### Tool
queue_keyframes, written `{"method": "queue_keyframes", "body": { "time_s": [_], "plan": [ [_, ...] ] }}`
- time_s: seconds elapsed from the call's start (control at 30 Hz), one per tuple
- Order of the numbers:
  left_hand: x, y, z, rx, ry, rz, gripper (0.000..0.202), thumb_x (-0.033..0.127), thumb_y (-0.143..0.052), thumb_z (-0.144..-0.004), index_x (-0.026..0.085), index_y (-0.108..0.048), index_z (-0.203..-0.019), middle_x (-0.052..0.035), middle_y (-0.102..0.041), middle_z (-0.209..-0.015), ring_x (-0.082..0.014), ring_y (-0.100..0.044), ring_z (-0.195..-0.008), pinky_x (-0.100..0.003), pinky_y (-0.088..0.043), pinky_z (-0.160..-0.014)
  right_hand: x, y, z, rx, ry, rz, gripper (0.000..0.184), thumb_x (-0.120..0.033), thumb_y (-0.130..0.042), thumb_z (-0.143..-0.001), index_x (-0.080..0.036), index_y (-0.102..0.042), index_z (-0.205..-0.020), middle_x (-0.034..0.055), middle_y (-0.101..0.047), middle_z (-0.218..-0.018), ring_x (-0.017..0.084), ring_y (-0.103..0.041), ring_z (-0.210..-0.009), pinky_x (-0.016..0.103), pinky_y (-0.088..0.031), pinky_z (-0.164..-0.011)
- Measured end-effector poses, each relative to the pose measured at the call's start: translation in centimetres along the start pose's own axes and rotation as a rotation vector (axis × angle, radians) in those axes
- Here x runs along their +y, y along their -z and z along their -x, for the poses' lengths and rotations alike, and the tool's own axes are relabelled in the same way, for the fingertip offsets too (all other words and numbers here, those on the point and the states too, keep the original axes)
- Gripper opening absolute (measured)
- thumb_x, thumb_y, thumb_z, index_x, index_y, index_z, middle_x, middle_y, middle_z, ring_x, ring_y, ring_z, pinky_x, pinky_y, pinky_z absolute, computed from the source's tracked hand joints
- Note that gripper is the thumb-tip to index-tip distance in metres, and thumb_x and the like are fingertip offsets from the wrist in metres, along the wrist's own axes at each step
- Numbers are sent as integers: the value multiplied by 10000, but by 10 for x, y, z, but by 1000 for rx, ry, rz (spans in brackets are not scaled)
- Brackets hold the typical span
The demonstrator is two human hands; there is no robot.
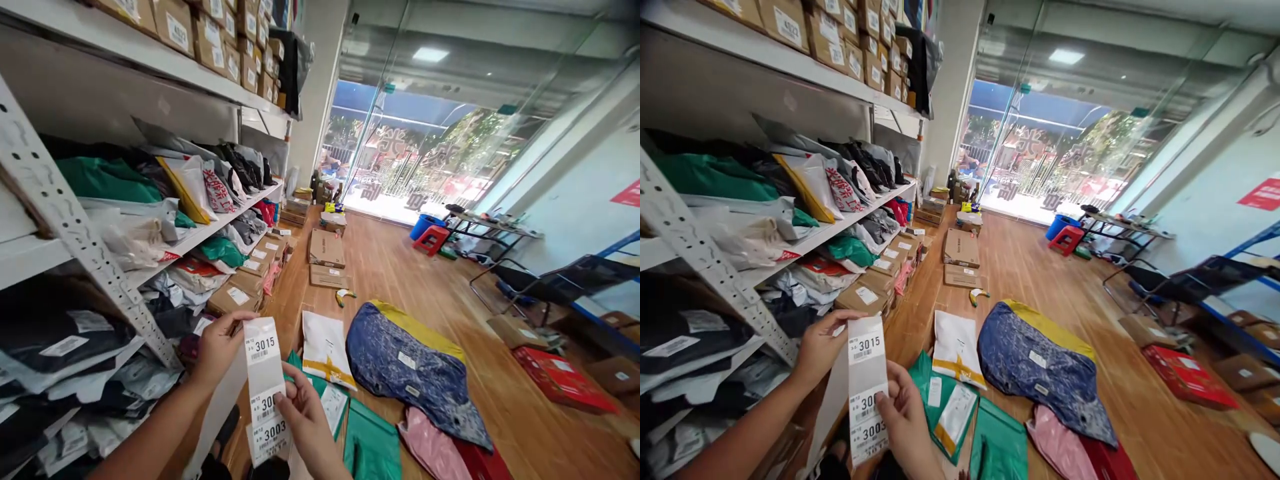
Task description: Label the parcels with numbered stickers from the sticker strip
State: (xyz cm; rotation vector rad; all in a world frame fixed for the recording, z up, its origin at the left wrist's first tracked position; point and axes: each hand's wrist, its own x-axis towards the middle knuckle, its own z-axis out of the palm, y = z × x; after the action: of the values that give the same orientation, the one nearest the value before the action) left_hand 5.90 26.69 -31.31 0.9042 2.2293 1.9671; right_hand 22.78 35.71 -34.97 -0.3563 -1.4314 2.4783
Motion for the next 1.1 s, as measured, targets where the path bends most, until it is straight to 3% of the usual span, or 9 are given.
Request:
{"method": "queue_keyframes", "body": {
  "time_s": [0.27, 0.37, 0.47, 0.6, 0.83, 1.0, 1.1],
  "plan": [
    [-62, -43, -168, -164, 150, 372, 109, 247, -651, -665, 188, -653, -756, -50, -757, -855, -192, -694, -802, -280, -547, -736, -6, 4, -169, 101, 141, -22, 458, -489, -736, -713, -209, -593, -1047, 39, -717, -822, 190, -647, -700, 313, -464, -650],
    [-75, -53, -227, -212, 197, 419, 125, 262, -669, -653, 184, -647, -748, -53, -756, -840, -189, -691, -762, -259, -535, -670, -16, -2, -227, 164, 173, -30, 430, -469, -735, -721, -200, -606, -1031, 44, -726, -839, 192, -660, -723, 318, -485, -677],
    [-82, -62, -272, -221, 229, 462, 175, 300, -710, -627, 178, -652, -737, -59, -755, -823, -197, -689, -749, -257, -532, -640, -28, -1, -269, 192, 188, -10, 414, -452, -732, -732, -192, -613, -1031, 44, -728, -848, 191, -663, -749, 307, -492, -690],
    [-91, -74, -308, -214, 257, 491, 198, 317, -718, -614, 176, -666, -742, -69, -754, -839, -208, -688, -750, -285, -548, -664, -40, 14, -306, 239, 172, 15, 397, -450, -737, -727, -188, -628, -1005, 38, -722, -846, 183, -652, -753, 292, -487, -692],
    [-113, -96, -346, -190, 281, 454, 174, 284, -681, -613, 177, -686, -749, -44, -744, -791, -189, -673, -714, -275, -542, -667, -62, 44, -366, 381, 184, 15, 374, -488, -732, -716, -192, -653, -930, 29, -711, -807, 162, -622, -723, 265, -469, -674],
    [-123, -102, -379, -175, 280, 361, 205, 310, -673, -647, 182, -723, -799, -46, -729, -801, -195, -662, -732, -272, -536, -658, -88, 61, -427, 306, 126, -13, 397, -516, -760, -665, -179, -660, -850, -6, -669, -677, 110, -543, -552, 221, -418, -543],
    [-128, -100, -399, -10, 236, 219, 274, 398, -665, -675, 187, -740, -833, -66, -698, -908, -219, -644, -843, -284, -538, -699, -104, 73, -471, 173, 55, -10, 394, -511, -772, -651, -178, -658, -829, -35, -624, -606, 84, -481, -499, 199, -379, -498]
  ]
}}
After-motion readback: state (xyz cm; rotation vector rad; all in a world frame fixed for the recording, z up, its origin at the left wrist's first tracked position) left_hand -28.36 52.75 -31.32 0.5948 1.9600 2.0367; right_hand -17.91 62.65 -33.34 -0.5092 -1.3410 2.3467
